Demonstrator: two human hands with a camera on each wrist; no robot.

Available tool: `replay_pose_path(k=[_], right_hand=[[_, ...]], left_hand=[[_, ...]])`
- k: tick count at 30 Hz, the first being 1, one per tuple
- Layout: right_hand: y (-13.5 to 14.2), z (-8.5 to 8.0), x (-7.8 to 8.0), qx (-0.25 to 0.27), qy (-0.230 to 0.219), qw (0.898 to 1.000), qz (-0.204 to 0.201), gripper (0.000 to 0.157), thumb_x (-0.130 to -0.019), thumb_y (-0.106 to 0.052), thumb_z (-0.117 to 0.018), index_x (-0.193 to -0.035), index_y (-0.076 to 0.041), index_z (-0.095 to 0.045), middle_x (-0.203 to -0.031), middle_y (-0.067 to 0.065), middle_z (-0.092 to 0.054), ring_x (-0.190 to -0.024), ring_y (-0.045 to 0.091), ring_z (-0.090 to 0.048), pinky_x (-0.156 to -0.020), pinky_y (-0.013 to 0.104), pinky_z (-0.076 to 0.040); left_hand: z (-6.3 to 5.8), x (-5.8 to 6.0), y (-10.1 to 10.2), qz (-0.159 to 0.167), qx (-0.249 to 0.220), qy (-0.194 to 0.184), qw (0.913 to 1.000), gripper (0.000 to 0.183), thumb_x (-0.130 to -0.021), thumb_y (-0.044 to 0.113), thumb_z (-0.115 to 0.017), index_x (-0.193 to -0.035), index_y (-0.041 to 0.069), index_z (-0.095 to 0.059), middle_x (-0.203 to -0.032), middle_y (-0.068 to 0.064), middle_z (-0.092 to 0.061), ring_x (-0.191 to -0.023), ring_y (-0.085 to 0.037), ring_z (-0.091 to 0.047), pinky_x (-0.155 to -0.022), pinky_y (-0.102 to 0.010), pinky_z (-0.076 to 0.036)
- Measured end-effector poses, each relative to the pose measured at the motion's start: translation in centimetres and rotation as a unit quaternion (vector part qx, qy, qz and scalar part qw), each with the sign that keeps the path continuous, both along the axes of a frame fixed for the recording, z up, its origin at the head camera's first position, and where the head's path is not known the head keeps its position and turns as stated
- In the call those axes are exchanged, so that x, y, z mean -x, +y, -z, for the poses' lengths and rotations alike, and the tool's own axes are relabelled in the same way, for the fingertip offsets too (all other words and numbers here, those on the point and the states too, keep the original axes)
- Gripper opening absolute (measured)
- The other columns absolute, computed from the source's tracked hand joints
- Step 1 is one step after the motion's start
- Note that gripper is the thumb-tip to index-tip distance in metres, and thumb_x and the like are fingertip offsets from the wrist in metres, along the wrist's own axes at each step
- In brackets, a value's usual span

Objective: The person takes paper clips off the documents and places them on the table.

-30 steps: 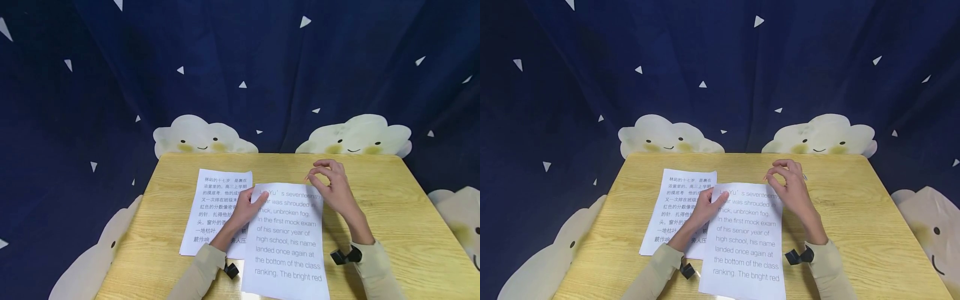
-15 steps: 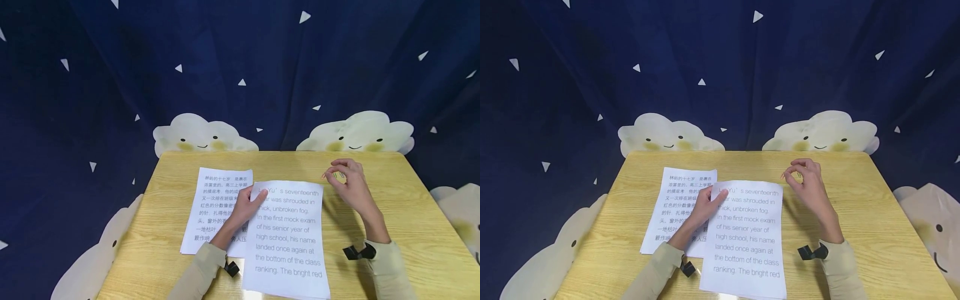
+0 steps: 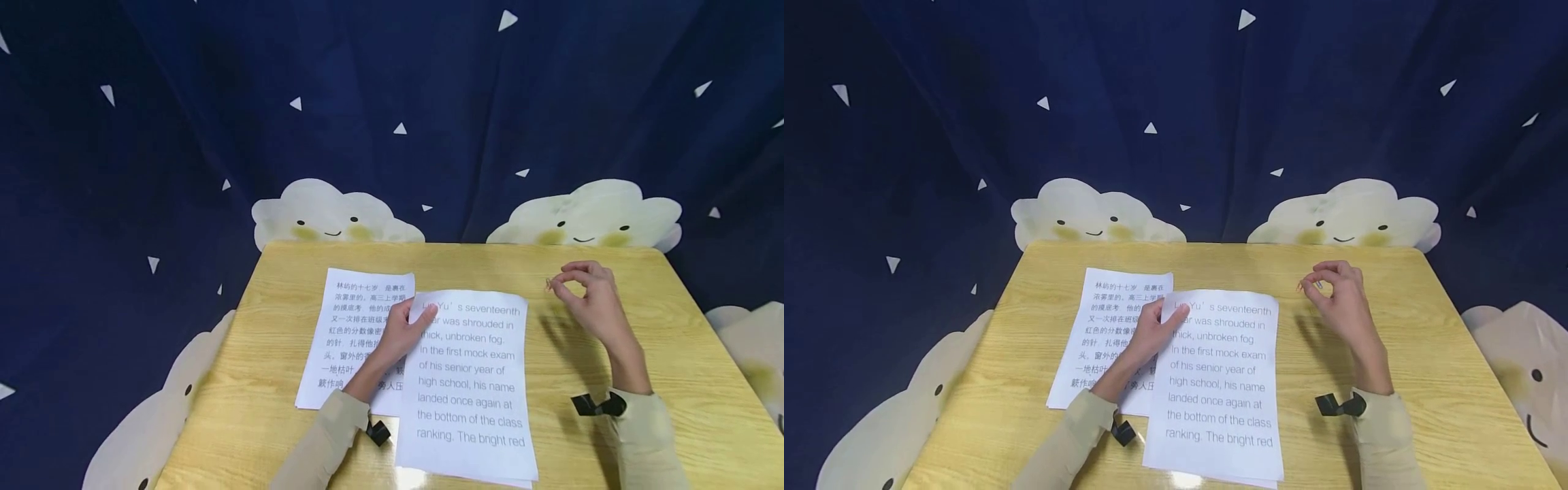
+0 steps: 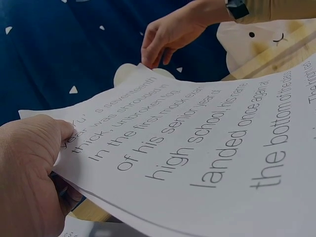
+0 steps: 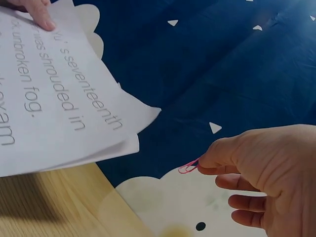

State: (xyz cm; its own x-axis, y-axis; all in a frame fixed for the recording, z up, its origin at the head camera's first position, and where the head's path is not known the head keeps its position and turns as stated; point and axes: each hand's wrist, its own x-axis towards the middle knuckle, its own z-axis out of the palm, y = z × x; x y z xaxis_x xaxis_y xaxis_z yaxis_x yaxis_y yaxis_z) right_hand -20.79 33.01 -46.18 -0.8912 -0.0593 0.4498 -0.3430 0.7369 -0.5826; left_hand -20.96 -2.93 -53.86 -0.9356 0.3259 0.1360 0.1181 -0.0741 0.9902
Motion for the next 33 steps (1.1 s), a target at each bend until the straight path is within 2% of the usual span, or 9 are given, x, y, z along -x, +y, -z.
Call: replay_pose_path(k=[6,10,13,18,27,33], right_hand=[[0.9,0.4,0.7,-0.018,-0.002,1.000,-0.009,0.004,-0.098,0.000,-0.069,-0.096,0.004,-0.071,-0.117,0.030,-0.060,-0.115,0.049,-0.046,-0.077,0.045,-0.032],[1.3,0.8,0.8,-0.033,-0.035,0.999,-0.005,0.009,-0.103,-0.003,-0.062,-0.101,0.004,-0.068,-0.119,0.034,-0.057,-0.118,0.052,-0.045,-0.085,0.058,-0.035],[1.8,1.3,0.8,-0.052,-0.066,0.996,-0.003,0.015,-0.106,-0.005,-0.058,-0.103,0.007,-0.066,-0.120,0.037,-0.054,-0.118,0.056,-0.044,-0.095,0.069,-0.032],[2.6,2.4,0.9,-0.085,-0.099,0.991,-0.004,0.017,-0.106,-0.005,-0.058,-0.099,0.008,-0.067,-0.116,0.039,-0.057,-0.117,0.056,-0.047,-0.101,0.072,-0.030],[3.7,3.5,1.3,-0.102,-0.144,0.984,0.017,0.021,-0.105,-0.011,-0.063,-0.100,0.007,-0.071,-0.123,0.039,-0.054,-0.115,0.059,-0.044,-0.093,0.070,-0.038],[4.3,3.9,1.3,-0.123,-0.167,0.978,0.023,0.021,-0.104,-0.013,-0.064,-0.099,0.005,-0.073,-0.119,0.035,-0.057,-0.114,0.056,-0.047,-0.090,0.068,-0.041]], left_hand=[[-0.3,0.5,0.0,0.000,0.003,0.017,0.9999,0.030,-0.106,0.033,-0.064,-0.124,0.010,-0.072,-0.091,-0.013,-0.079,-0.065,-0.027,-0.077,-0.054,-0.038,-0.064],[-0.3,0.6,-0.1,-0.006,-0.001,0.019,0.9998,0.031,-0.106,0.033,-0.064,-0.123,0.008,-0.071,-0.089,-0.014,-0.079,-0.064,-0.026,-0.076,-0.054,-0.039,-0.064],[-0.2,0.4,-0.2,-0.007,-0.003,0.015,0.9999,0.032,-0.107,0.033,-0.063,-0.123,0.006,-0.071,-0.088,-0.014,-0.078,-0.063,-0.025,-0.076,-0.053,-0.039,-0.064],[0.0,0.3,-0.2,-0.007,-0.003,0.014,0.9999,0.032,-0.107,0.034,-0.063,-0.122,0.007,-0.071,-0.088,-0.014,-0.078,-0.063,-0.025,-0.075,-0.054,-0.038,-0.064],[-0.1,0.2,-0.2,-0.017,0.007,0.003,0.9998,0.032,-0.106,0.034,-0.065,-0.123,0.008,-0.071,-0.087,-0.011,-0.078,-0.062,-0.023,-0.075,-0.053,-0.037,-0.064],[-0.2,0.2,-0.2,-0.010,0.005,0.003,0.9999,0.031,-0.106,0.032,-0.064,-0.123,0.007,-0.071,-0.087,-0.012,-0.078,-0.064,-0.024,-0.076,-0.054,-0.037,-0.064]])
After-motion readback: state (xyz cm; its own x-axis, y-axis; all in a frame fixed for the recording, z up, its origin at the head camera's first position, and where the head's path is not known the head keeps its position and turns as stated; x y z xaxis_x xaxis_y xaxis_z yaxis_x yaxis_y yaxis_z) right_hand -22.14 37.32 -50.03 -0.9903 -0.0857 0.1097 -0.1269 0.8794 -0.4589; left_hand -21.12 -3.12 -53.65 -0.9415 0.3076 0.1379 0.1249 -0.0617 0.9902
